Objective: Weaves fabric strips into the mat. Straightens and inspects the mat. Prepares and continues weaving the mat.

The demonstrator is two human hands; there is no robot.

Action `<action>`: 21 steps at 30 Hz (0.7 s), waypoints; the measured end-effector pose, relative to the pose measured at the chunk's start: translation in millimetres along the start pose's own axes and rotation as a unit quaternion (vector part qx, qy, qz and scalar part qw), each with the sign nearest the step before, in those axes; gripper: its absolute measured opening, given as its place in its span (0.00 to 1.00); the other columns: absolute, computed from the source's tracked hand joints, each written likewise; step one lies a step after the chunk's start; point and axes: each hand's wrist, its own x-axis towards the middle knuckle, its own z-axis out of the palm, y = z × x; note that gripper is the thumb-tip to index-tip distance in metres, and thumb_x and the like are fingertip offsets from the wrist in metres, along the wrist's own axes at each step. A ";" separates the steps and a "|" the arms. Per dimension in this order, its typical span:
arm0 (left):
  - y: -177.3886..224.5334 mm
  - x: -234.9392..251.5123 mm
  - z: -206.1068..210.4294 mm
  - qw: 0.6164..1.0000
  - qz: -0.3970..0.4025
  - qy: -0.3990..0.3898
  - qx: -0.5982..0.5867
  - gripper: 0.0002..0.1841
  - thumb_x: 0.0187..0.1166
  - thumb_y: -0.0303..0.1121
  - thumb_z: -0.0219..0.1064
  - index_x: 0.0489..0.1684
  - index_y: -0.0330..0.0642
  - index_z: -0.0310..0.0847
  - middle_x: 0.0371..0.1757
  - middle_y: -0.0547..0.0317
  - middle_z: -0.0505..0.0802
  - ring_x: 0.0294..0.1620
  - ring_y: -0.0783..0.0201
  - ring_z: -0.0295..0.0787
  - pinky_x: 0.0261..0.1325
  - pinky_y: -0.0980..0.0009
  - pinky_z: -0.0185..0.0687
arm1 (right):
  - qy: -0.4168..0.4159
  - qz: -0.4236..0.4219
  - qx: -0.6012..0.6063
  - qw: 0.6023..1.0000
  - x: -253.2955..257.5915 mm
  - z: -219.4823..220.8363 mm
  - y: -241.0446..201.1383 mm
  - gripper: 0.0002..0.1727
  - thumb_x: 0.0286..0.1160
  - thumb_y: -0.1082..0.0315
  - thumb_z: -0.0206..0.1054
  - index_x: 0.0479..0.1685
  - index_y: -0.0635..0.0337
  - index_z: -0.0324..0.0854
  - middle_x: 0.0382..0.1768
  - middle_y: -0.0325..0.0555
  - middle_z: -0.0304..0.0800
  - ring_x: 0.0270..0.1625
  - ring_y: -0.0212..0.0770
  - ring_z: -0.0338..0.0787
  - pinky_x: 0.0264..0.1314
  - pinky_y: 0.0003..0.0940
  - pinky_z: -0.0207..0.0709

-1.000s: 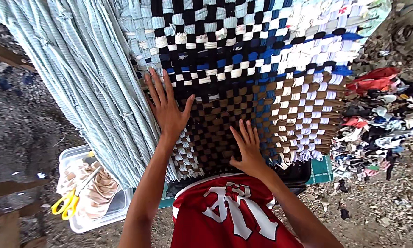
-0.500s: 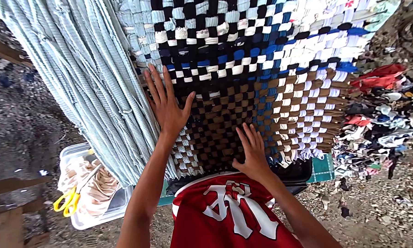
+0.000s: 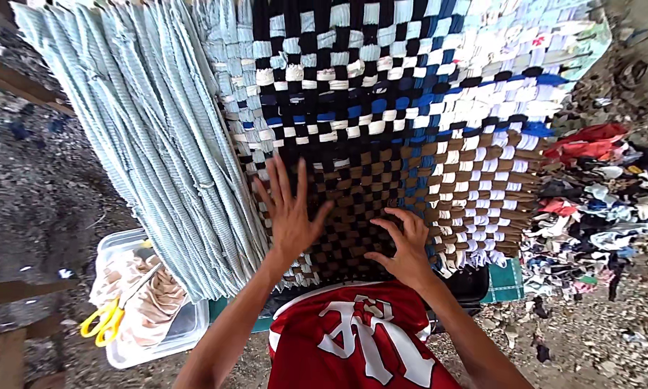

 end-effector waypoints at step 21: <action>3.6 -82.9 -4.5 0.961 0.119 -0.234 -0.085 0.56 0.73 0.75 0.58 0.99 0.54 0.38 1.00 0.67 0.37 0.99 0.62 0.20 0.95 0.35 0.13 | -0.061 -0.071 0.006 0.996 14.3 28.3 -52.2 0.72 0.41 0.31 0.80 0.98 0.37 0.43 0.97 0.54 0.24 0.98 0.55 0.23 0.96 0.69 0.21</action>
